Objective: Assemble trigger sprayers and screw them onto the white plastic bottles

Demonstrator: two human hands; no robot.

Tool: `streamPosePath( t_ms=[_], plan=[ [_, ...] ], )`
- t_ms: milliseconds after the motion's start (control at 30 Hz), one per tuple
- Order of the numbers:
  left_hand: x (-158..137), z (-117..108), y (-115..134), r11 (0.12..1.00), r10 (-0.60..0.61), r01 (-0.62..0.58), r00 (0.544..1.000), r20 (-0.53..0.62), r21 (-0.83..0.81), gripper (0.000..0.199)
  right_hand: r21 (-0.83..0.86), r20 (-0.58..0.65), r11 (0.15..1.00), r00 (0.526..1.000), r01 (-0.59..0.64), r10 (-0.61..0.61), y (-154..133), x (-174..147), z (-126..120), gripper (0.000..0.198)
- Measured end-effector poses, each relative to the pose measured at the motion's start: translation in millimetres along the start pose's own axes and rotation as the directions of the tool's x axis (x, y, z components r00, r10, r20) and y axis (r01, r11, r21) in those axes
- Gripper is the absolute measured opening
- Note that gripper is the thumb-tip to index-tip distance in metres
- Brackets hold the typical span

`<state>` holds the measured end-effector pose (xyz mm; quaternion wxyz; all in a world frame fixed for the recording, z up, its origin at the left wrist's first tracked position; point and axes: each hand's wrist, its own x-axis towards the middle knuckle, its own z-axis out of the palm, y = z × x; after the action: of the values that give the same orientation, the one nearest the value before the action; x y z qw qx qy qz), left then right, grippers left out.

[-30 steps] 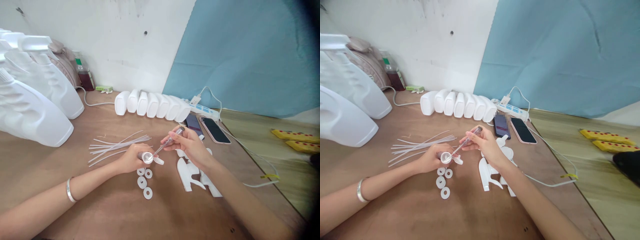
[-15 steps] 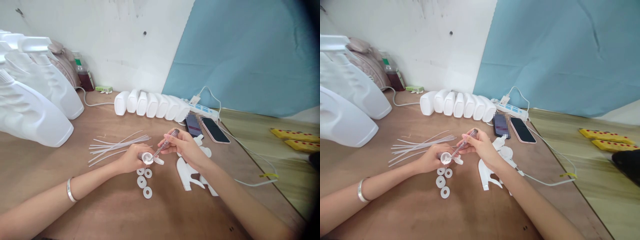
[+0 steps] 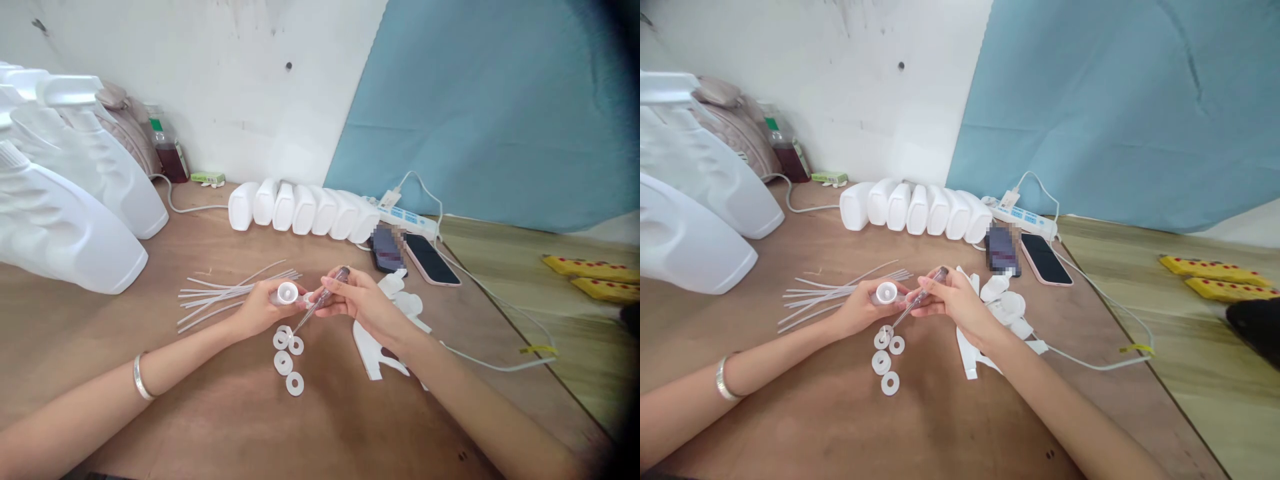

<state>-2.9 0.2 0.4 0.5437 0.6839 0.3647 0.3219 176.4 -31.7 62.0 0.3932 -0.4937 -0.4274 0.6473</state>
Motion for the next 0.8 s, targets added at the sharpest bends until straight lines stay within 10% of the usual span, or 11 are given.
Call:
streamPosePath(
  t_ms=[267,533,700,800],
  plan=[
    [0.6,-0.5,-1.3,1.000,-0.001,0.001,1.000,0.003,-0.022,0.033,-0.396,0.096,0.856,0.942,0.332,-0.320,-15.5,-32.5,14.0,0.023],
    [-4.0,9.1,8.5,0.991,-0.097,0.089,0.992,-0.078,-0.103,0.029,-0.643,-0.199,0.551,0.578,0.532,-0.791,-66.7,-75.6,-5.7,0.021],
    [17.6,28.1,14.5,0.988,-0.119,0.107,0.986,-0.119,-0.109,0.023,-0.825,0.105,0.442,0.866,0.351,-0.490,-38.3,-74.9,2.3,0.015],
    [38.2,39.6,19.9,0.994,-0.111,0.106,0.973,-0.201,-0.032,0.022,-0.913,0.256,0.228,0.909,0.339,-0.330,2.0,-68.9,14.0,0.025]
  ],
)
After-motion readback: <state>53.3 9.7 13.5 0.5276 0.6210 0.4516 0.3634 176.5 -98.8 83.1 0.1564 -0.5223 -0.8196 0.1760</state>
